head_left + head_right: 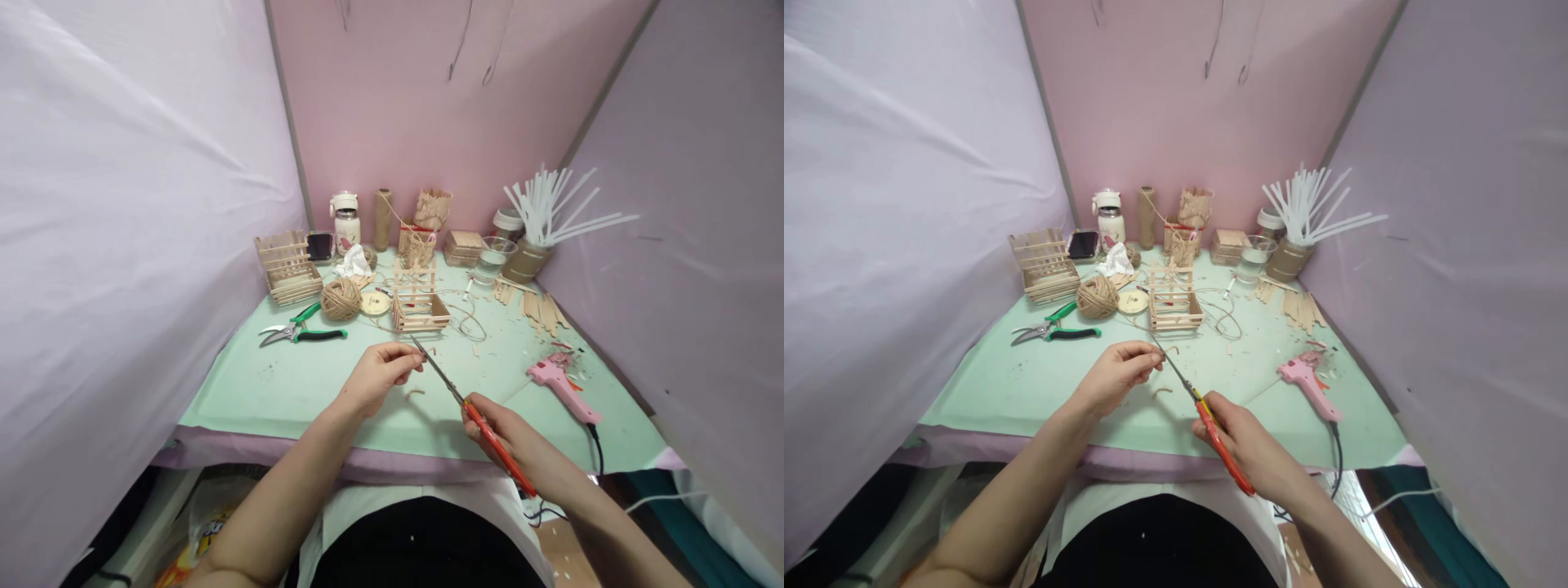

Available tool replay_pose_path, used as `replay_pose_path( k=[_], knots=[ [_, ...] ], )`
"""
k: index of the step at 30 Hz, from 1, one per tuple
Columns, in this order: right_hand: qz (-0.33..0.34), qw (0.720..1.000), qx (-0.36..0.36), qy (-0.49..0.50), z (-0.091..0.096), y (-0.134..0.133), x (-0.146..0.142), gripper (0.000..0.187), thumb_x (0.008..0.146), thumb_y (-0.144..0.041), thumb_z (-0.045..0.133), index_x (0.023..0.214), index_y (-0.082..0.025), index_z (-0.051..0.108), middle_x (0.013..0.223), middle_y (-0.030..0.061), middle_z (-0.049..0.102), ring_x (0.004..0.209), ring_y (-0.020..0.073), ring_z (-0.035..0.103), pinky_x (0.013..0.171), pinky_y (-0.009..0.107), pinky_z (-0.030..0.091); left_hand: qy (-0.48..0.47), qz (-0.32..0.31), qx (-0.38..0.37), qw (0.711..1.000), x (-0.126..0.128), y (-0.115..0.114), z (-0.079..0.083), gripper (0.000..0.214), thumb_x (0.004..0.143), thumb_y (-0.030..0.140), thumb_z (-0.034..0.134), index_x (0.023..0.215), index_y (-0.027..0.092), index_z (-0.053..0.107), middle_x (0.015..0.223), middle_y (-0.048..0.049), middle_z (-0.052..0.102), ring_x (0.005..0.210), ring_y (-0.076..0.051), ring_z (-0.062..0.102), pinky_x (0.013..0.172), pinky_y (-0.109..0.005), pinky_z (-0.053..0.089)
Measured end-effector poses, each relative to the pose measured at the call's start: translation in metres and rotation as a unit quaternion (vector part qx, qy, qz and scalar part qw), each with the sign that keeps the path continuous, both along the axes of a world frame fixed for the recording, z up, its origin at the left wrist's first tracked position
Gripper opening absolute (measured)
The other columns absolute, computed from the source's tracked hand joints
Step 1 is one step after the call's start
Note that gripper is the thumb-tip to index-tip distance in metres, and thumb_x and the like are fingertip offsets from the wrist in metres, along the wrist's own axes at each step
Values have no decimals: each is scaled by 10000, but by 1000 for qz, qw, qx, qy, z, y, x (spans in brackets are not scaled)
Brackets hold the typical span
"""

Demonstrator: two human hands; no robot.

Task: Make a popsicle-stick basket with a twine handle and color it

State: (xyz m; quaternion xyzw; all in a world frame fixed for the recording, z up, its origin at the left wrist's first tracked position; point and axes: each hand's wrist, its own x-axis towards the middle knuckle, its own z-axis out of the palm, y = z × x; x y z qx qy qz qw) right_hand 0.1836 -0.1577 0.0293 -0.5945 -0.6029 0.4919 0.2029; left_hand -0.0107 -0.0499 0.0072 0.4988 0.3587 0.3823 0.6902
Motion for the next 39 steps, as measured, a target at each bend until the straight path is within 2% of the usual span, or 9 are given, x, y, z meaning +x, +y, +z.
replay_pose_path(
  k=[11, 15, 19, 23, 27, 31, 34, 36, 39],
  knots=[
    [-49, 998, -1, 46, -12, -2, -3, 372, 847, -509, 573, 717, -223, 374, 604, -67, 367, 536, 90, 309, 485, 229, 257, -15, 7, -4, 1000, 2, 0, 0, 243, 641, 362, 778, 697, 137, 705, 670, -23, 629, 536, -65, 363, 520, -240, 258],
    [-124, 990, 61, 3, -9, 16, 8, 321, 849, -505, 528, 726, -222, 437, 573, -59, 425, 501, 100, 373, 488, 237, 298, -14, 25, 1, 1000, 3, 1, 0, 294, 629, 403, 794, 739, 138, 727, 687, -30, 630, 520, -60, 353, 487, -233, 233],
    [-254, 929, 116, -243, -11, 64, 37, 306, 857, -501, 518, 824, -198, 551, 696, 28, 616, 629, 178, 554, 568, 275, 356, -6, 51, 4, 999, 3, 2, -3, 352, 603, 435, 818, 786, 143, 747, 625, -7, 585, 510, -57, 333, 474, -224, 235],
    [-262, 867, 94, -413, -31, 109, 59, 298, 888, -396, 516, 960, -125, 618, 849, 156, 690, 848, 272, 640, 639, 306, 369, -11, 60, -14, 998, 4, 1, -4, 379, 561, 425, 843, 801, 146, 754, 658, -13, 613, 520, -54, 363, 488, -218, 266],
    [-250, 843, 105, -465, -51, 123, 62, 327, 905, -300, 503, 1082, -48, 612, 961, 226, 680, 903, 297, 647, 677, 327, 387, -23, 67, -26, 997, 4, -1, -2, 380, 546, 385, 853, 819, 143, 749, 729, -38, 661, 569, -68, 439, 513, -212, 301],
    [-221, 812, 240, -484, -46, 109, 51, 280, 901, -259, 512, 1008, -52, 667, 1006, 241, 656, 950, 317, 606, 784, 377, 402, -32, 81, -29, 996, 4, -1, 0, 334, 547, 352, 850, 764, 141, 710, 704, -24, 654, 562, -66, 450, 515, -209, 316],
    [-206, 795, 431, -373, -29, 86, 24, 232, 918, -254, 520, 1051, -150, 680, 1024, 141, 670, 961, 258, 593, 850, 373, 375, -30, 86, -17, 996, 7, -2, 0, 299, 580, 344, 829, 746, 138, 690, 683, -11, 639, 546, -59, 441, 514, -204, 317],
    [-169, 763, 542, -309, -18, 69, 0, 189, 937, -273, 523, 1002, -248, 699, 987, 71, 686, 951, 225, 585, 894, 393, 320, -28, 85, -5, 996, 8, -3, -1, 279, 610, 341, 809, 756, 139, 684, 677, -3, 630, 542, -58, 438, 510, -202, 312],
    [-107, 754, 593, -262, -10, 54, -30, 198, 935, -232, 537, 945, -316, 716, 845, 21, 697, 835, 186, 569, 835, 388, 283, -20, 83, 12, 996, 9, -5, -2, 248, 656, 338, 775, 775, 141, 683, 660, 8, 611, 539, -60, 433, 509, -205, 314]
  ],
)
